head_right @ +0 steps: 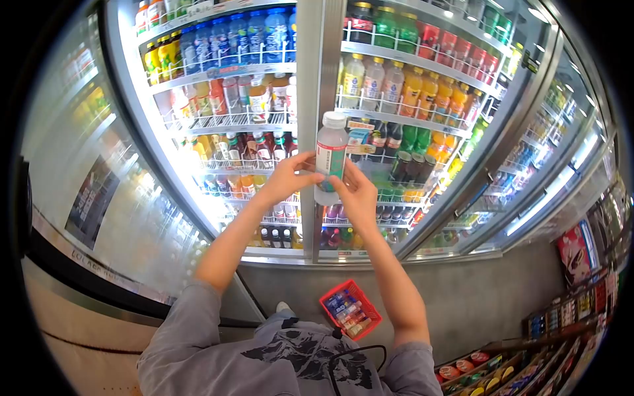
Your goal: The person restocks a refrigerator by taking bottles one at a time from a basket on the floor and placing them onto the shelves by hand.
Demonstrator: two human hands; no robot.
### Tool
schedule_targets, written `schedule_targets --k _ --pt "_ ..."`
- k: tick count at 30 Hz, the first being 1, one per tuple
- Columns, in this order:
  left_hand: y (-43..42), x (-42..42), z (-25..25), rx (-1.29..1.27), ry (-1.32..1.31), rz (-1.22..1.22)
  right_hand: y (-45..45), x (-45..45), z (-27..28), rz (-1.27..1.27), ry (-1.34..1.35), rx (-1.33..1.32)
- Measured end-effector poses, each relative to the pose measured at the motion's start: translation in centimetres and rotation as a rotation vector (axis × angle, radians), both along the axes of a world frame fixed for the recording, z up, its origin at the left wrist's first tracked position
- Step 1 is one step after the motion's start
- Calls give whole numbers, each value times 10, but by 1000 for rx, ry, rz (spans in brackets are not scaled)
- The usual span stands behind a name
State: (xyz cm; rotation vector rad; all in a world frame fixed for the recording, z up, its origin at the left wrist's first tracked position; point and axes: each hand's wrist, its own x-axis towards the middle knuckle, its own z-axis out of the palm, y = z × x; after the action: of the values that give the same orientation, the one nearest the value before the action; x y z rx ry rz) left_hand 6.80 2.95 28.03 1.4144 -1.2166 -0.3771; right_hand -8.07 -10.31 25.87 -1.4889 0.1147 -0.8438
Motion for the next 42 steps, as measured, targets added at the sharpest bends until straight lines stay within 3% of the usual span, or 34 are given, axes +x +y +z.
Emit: schedule_targets --k 15,21,25,27,29,31,35,42 --pt "84 94 -16 -43 55 202 53 129 -3 150 19 -290" --pt "104 150 1 -68 38 299 68 200 24 39 47 -599" --pt "107 180 24 7 -40 450 69 247 34 55 -40 -595" --pt "103 206 28 -36 -329 527 62 275 32 43 -75 -612" --pt "101 224 30 -27 -324 532 57 296 32 30 -114 -596" --pt "96 245 26 -31 -497 644 57 308 40 4 -92 -663" --pt "82 292 9 -95 -430 694 50 351 35 35 -123 -636" --pt "70 334 20 -149 -372 658 41 416 28 -28 -170 -641"
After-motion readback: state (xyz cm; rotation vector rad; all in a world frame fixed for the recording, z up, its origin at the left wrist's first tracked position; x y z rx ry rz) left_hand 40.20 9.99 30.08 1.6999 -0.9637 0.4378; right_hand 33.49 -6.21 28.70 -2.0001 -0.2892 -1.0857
